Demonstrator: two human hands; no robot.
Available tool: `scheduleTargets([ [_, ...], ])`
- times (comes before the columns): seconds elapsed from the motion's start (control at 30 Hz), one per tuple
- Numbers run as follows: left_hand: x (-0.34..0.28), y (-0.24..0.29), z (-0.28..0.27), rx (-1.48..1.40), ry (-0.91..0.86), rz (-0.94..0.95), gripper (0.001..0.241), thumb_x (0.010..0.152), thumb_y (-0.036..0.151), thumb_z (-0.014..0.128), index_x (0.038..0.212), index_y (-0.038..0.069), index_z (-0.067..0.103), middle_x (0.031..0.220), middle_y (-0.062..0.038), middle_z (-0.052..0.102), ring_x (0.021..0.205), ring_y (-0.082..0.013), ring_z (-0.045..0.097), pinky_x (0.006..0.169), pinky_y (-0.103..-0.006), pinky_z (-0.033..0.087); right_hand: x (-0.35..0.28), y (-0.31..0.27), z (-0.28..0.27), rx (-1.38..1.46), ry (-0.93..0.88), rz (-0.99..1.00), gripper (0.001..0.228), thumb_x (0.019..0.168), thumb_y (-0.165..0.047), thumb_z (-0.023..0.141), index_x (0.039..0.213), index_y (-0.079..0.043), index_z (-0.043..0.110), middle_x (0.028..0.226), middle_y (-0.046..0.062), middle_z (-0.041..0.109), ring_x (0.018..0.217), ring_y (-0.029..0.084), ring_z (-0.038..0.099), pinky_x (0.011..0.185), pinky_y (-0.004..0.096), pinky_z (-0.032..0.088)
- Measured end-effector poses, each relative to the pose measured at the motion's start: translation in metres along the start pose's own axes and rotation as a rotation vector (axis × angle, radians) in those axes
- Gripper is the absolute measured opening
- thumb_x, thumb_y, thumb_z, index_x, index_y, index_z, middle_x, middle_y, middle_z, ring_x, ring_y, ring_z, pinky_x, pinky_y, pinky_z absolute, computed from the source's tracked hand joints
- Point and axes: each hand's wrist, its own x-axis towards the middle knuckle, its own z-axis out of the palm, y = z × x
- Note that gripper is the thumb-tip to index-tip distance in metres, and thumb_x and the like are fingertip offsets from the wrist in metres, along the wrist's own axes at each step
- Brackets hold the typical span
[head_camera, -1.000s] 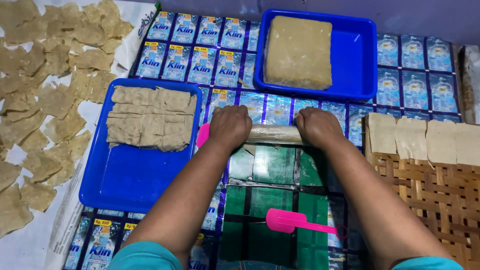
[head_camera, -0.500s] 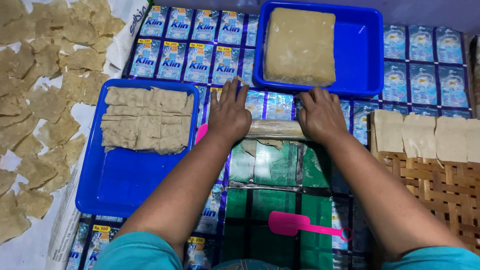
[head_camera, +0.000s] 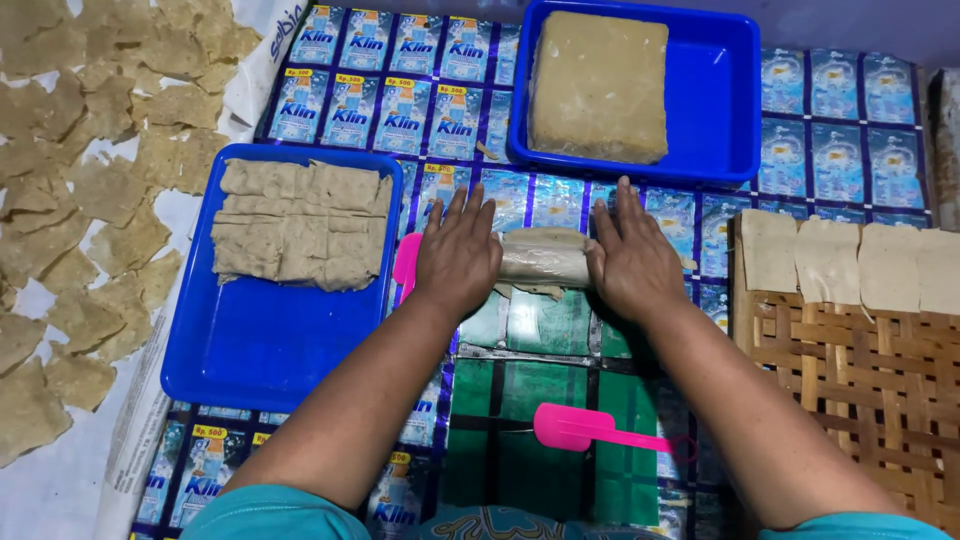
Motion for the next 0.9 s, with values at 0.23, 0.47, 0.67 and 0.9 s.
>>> scheduleTargets([
  [0.23,-0.025,0.001,0.012,0.040,0.090,0.044,0.050,0.103,0.030,0.034,0.143,0.007,0.054,0.156,-0.018,0.047,0.147,-0.0352,0.041,0.121,-0.0530,0.026,-0.023,0.006,0.032,-0.053,0.125,-0.052,0.066,0.108,-0.045,0.032,0.157,-0.001,0.039,0.166,0.031,0.025,0.154,0.041,0.028,0.119,0.049,0.032],
  [0.47,-0.066,0.011,0.007,0.029,0.125,0.056,0.048,0.104,0.031,0.037,0.144,0.008,0.052,0.154,-0.017,0.048,0.145,-0.0354,0.041,0.120,-0.0516,0.029,-0.055,0.001,0.057,-0.113,0.354,-0.149,0.069,0.106,-0.049,0.041,0.151,0.003,0.044,0.155,0.030,0.045,0.145,0.043,0.043,0.111,0.051,0.041],
  [0.67,-0.099,0.022,0.010,0.021,0.130,0.037,0.049,0.107,0.031,0.037,0.149,0.009,0.045,0.158,-0.017,0.043,0.148,-0.0347,0.036,0.122,-0.0499,0.025,-0.087,-0.017,0.058,-0.080,0.380,-0.110,0.072,0.105,-0.044,0.046,0.155,0.006,0.031,0.160,0.032,0.034,0.148,0.045,0.035,0.114,0.055,0.034],
  [0.9,-0.059,0.018,0.012,0.024,0.101,-0.026,0.049,0.106,0.038,0.037,0.145,0.011,0.050,0.156,-0.015,0.046,0.148,-0.0344,0.037,0.121,-0.0514,0.026,-0.037,0.008,0.053,-0.096,0.049,0.075,0.077,0.105,-0.061,0.027,0.159,-0.007,0.038,0.165,0.019,0.037,0.154,0.033,0.032,0.121,0.056,0.019],
])
